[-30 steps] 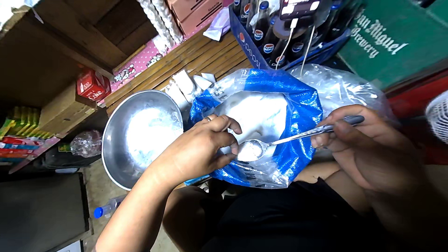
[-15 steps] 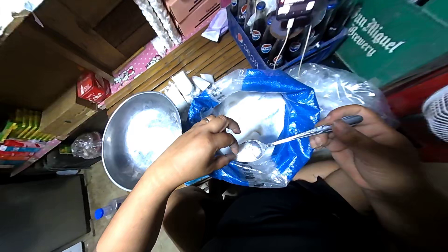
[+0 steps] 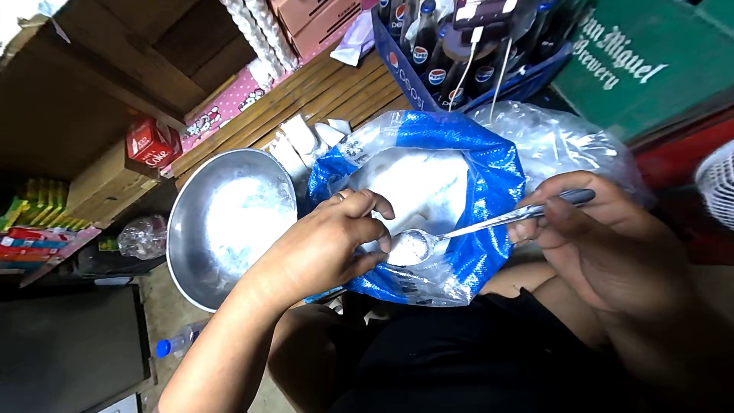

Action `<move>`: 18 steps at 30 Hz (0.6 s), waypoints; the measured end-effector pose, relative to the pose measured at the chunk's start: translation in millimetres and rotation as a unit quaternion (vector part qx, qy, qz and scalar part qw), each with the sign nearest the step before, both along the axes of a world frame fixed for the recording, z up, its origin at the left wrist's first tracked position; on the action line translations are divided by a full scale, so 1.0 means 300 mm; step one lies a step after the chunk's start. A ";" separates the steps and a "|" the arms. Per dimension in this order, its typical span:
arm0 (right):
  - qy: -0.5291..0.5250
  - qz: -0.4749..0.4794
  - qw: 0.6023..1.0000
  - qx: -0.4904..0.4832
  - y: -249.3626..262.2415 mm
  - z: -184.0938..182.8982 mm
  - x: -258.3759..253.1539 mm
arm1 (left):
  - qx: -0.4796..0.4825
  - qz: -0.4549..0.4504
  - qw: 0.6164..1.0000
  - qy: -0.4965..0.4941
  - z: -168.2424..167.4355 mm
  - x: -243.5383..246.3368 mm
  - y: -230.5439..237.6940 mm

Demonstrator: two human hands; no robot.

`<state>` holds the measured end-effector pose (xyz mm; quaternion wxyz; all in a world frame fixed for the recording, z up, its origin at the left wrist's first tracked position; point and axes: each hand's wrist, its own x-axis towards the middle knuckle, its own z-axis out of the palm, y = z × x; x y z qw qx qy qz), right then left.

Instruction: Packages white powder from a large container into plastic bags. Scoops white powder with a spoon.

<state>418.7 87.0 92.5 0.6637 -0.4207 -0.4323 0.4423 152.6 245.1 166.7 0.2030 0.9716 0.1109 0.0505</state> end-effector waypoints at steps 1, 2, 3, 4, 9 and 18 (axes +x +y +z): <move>0.000 0.000 1.000 -0.001 0.000 -0.001 0.000 | -0.001 0.000 1.000 0.001 -0.001 0.001 0.000; 0.001 -0.003 1.000 -0.004 0.000 -0.001 -0.001 | -0.002 0.000 1.000 0.002 -0.001 0.001 0.000; 0.001 -0.004 1.000 -0.007 -0.001 0.000 -0.001 | -0.002 -0.001 1.000 0.003 -0.002 0.003 0.000; 0.002 -0.004 1.000 -0.010 -0.001 0.000 -0.001 | -0.002 -0.001 1.000 0.005 -0.002 0.003 0.000; 0.003 -0.004 1.000 -0.010 -0.003 -0.003 0.003 | -0.003 -0.010 1.000 0.001 -0.003 0.004 -0.002; 0.009 -0.007 1.000 -0.007 -0.006 0.000 0.005 | 0.004 0.012 1.000 -0.020 0.015 -0.038 -0.013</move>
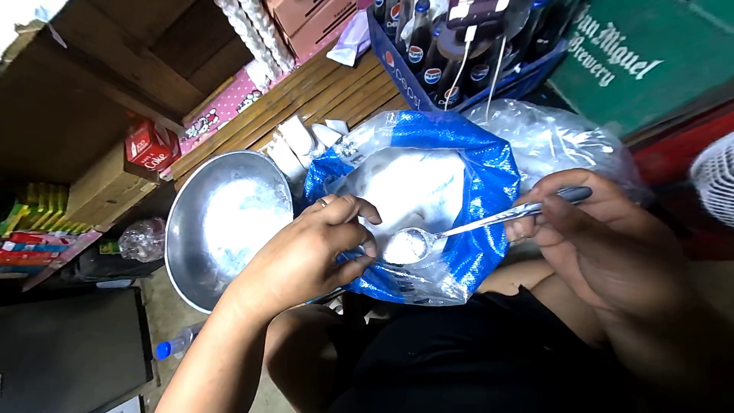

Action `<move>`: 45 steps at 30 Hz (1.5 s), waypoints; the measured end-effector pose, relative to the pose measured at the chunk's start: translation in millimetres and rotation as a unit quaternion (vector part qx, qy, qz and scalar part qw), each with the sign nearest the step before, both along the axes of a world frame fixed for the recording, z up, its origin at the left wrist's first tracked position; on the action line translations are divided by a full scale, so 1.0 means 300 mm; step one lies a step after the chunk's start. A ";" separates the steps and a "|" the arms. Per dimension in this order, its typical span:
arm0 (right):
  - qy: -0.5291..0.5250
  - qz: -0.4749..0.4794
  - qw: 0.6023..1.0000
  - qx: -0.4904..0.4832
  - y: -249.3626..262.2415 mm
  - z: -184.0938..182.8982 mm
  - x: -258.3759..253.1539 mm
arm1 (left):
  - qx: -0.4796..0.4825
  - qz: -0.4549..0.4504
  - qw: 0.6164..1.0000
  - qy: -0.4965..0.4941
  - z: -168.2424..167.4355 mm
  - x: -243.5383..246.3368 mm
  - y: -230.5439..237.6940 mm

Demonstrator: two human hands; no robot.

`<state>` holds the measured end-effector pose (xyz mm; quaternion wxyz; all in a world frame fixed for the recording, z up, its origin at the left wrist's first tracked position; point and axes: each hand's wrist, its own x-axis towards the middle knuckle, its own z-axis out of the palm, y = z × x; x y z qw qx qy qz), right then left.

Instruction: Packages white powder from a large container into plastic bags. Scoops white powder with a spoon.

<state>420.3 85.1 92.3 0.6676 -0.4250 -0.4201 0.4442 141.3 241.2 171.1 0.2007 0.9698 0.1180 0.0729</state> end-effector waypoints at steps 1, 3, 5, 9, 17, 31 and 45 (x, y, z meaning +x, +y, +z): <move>-0.001 -0.001 1.000 -0.001 -0.001 0.000 0.000 | 0.001 0.003 1.000 -0.002 0.001 -0.006 -0.001; -0.001 -0.002 1.000 0.000 -0.002 -0.004 0.000 | 0.001 0.008 1.000 -0.008 -0.001 -0.012 -0.004; 0.000 -0.004 1.000 0.001 -0.001 -0.006 -0.003 | 0.007 0.011 1.000 -0.015 -0.005 -0.008 -0.012; -0.005 -0.004 1.000 0.001 -0.001 -0.004 -0.003 | 0.025 0.013 0.999 -0.022 -0.013 0.006 -0.026; 0.016 -0.008 1.000 -0.006 -0.004 0.005 0.004 | 0.053 0.066 0.996 -0.030 -0.004 -0.005 -0.054; 0.023 0.001 1.000 -0.003 -0.002 0.014 0.006 | 0.056 0.068 0.995 -0.055 -0.028 -0.002 -0.089; 0.020 0.007 1.000 0.003 -0.003 0.011 0.005 | 0.061 0.061 0.995 -0.044 -0.033 0.001 -0.089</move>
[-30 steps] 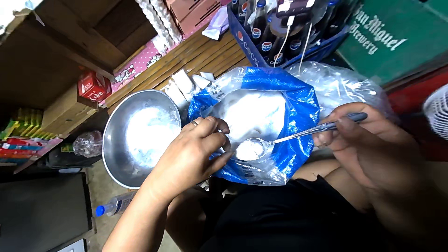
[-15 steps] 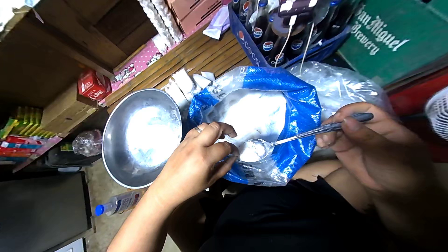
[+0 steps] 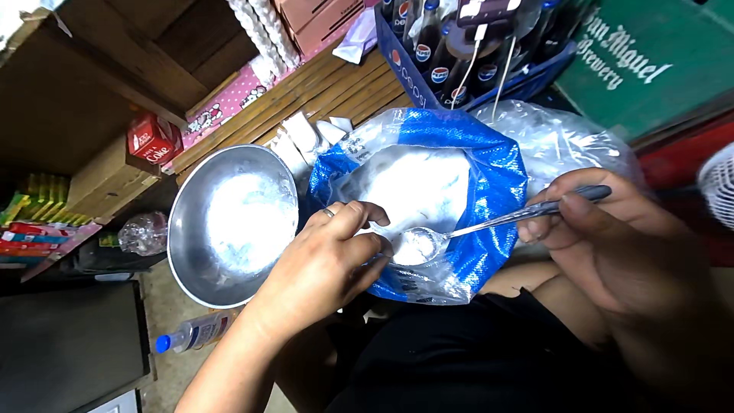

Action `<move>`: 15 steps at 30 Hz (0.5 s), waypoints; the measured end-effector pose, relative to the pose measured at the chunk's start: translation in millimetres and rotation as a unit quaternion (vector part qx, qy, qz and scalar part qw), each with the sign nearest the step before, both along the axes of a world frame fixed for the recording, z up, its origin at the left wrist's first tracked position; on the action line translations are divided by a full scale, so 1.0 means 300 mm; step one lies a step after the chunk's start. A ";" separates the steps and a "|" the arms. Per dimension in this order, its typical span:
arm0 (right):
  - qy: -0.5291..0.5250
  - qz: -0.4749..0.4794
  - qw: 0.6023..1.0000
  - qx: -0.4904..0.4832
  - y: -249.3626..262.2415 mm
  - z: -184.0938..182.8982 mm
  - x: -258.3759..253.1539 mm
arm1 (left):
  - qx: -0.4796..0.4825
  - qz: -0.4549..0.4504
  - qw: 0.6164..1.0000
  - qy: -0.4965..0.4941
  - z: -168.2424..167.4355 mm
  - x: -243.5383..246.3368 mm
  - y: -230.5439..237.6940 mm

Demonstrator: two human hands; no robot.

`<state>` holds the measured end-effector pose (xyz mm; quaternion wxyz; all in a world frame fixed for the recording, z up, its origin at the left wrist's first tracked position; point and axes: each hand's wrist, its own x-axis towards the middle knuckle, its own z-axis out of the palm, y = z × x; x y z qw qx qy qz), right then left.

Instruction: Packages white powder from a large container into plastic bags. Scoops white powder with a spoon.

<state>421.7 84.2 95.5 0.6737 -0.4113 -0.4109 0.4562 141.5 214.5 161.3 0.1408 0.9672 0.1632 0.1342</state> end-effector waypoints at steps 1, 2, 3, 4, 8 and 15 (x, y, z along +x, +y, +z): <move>0.001 0.001 1.000 0.001 0.001 0.000 0.000 | 0.001 0.000 1.000 0.002 0.001 0.001 0.000; 0.002 0.002 1.000 0.001 0.001 0.001 0.000 | 0.003 0.000 1.000 0.005 0.002 0.002 0.001; 0.003 0.002 1.000 0.001 0.001 0.001 0.000 | 0.004 0.000 1.000 0.007 0.003 0.003 0.001; 0.004 0.002 1.000 0.001 0.001 0.001 -0.001 | 0.004 0.000 1.000 0.009 0.003 0.004 0.000; 0.003 0.003 1.000 0.005 0.002 0.001 -0.001 | 0.006 -0.001 1.000 0.012 0.001 0.008 0.000; 0.002 0.001 1.000 0.002 0.001 0.001 0.000 | 0.009 -0.002 1.000 0.010 -0.004 0.015 0.000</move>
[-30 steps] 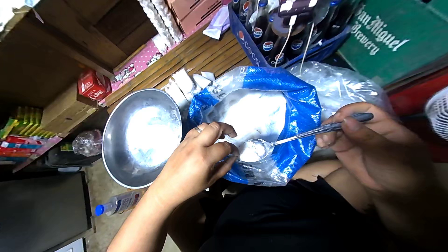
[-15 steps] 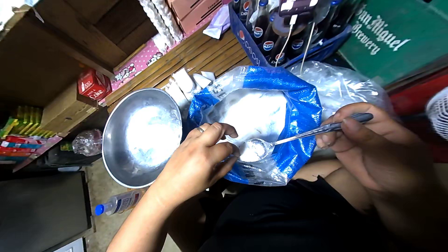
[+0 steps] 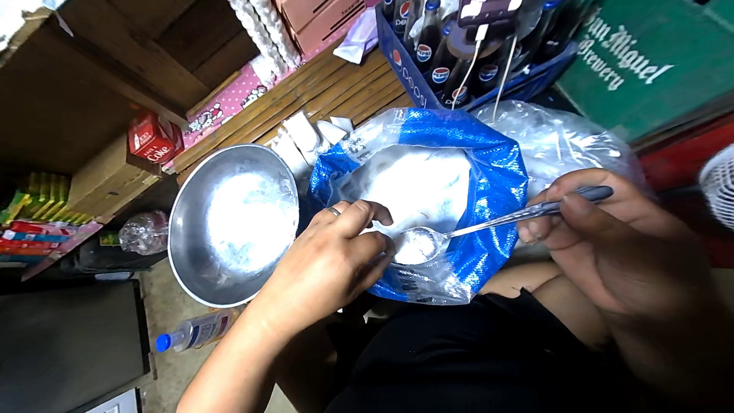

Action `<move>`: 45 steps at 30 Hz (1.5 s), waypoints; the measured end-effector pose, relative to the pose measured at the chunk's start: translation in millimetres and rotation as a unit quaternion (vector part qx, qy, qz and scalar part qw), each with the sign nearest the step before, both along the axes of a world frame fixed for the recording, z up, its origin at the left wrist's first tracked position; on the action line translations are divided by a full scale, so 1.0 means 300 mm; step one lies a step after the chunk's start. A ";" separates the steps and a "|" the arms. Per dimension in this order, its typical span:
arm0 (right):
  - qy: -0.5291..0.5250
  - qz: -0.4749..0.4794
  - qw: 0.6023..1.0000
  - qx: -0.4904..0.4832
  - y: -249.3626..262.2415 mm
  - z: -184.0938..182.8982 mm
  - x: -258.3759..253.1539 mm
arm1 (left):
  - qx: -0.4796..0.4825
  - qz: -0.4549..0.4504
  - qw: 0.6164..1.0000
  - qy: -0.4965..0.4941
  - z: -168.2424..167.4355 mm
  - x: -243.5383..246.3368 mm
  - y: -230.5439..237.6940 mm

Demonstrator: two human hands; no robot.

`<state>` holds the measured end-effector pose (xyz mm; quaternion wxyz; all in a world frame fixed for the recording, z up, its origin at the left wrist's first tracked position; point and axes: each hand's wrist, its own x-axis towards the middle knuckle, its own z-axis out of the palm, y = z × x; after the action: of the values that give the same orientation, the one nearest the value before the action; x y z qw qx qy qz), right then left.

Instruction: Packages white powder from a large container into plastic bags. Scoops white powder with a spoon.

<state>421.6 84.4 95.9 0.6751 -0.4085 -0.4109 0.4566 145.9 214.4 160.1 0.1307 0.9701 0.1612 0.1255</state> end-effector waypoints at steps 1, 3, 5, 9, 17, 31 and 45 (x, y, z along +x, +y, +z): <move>0.001 0.000 1.000 -0.001 0.000 0.000 0.001 | 0.000 0.000 1.000 0.000 -0.001 0.001 -0.001; 0.002 -0.001 1.000 -0.002 -0.001 -0.001 0.000 | 0.000 0.000 1.000 0.003 -0.001 0.003 -0.001; 0.002 -0.004 1.000 -0.003 -0.002 -0.002 0.000 | 0.002 -0.002 1.000 0.004 -0.001 0.005 -0.001; 0.003 -0.004 1.000 -0.007 -0.005 -0.003 0.003 | -0.001 -0.002 1.000 -0.003 -0.004 0.004 0.000; 0.004 -0.005 1.000 -0.009 -0.008 -0.006 0.009 | -0.033 0.002 0.999 -0.030 -0.005 -0.006 0.010; 0.025 -0.006 1.000 -0.011 -0.020 -0.017 0.012 | -0.087 0.005 0.991 -0.101 -0.071 -0.018 -0.006; 0.012 -0.011 1.000 0.000 -0.032 -0.012 0.010 | -0.097 0.012 0.978 -0.182 -0.130 -0.041 -0.024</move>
<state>424.7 74.7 92.3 0.6851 -0.4070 -0.3982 0.4543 133.7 207.3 121.0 0.2499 0.9117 0.1581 0.2852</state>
